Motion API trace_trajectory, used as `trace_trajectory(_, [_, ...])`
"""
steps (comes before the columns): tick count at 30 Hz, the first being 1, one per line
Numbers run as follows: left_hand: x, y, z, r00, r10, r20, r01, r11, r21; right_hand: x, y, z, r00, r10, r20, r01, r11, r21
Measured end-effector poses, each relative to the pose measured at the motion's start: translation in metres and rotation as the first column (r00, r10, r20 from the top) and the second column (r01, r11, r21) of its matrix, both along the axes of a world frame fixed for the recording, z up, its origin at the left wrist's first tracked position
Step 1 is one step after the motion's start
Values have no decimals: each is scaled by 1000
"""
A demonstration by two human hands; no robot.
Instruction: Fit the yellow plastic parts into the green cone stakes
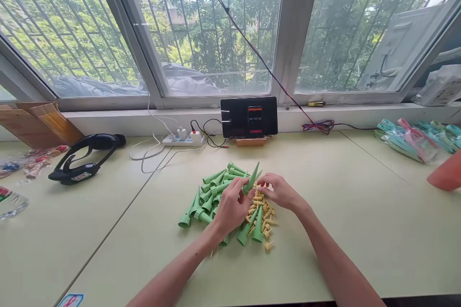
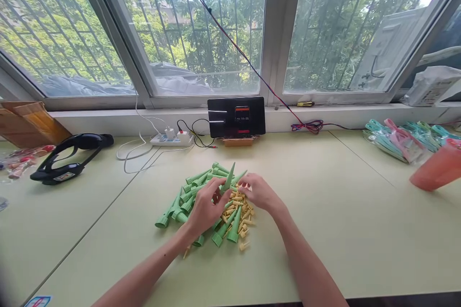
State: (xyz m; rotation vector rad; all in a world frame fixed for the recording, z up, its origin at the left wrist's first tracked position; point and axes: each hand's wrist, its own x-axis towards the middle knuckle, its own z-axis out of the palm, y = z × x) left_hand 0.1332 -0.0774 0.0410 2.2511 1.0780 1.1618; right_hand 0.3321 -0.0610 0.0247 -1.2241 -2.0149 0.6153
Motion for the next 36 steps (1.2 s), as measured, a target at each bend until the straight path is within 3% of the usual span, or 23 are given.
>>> trace_trajectory(7, [4, 14, -6, 998, 57, -13, -57, 998, 34, -9, 4, -11, 999, -34, 6, 34, 999, 2])
trace_trajectory(12, [-1, 20, 3, 997, 71, -14, -70, 997, 42, -10, 3, -10, 998, -64, 21, 65, 998, -5])
trace_trajectory(16, [-9, 18, 12, 994, 75, 81, -74, 997, -11, -12, 1, -6, 996, -81, 29, 81, 997, -16])
trace_trajectory(18, [-14, 14, 12, 979, 131, 159, -121, 990, -71, -12, 1, -5, 995, -97, 26, 97, 995, -22])
trace_trajectory(20, [-16, 10, 10, 969, 122, 214, -96, 987, -128, -11, 2, -6, 994, -110, 12, 110, 993, -30])
trace_trajectory(30, [-13, 2, 9, 942, 39, 334, 62, 956, -286, -17, -2, 3, 958, -151, -243, 170, 984, 60])
trace_trajectory(36, [-13, 3, 6, 968, 41, 250, 21, 970, -242, -41, -13, 6, 931, -104, -350, 122, 992, 31])
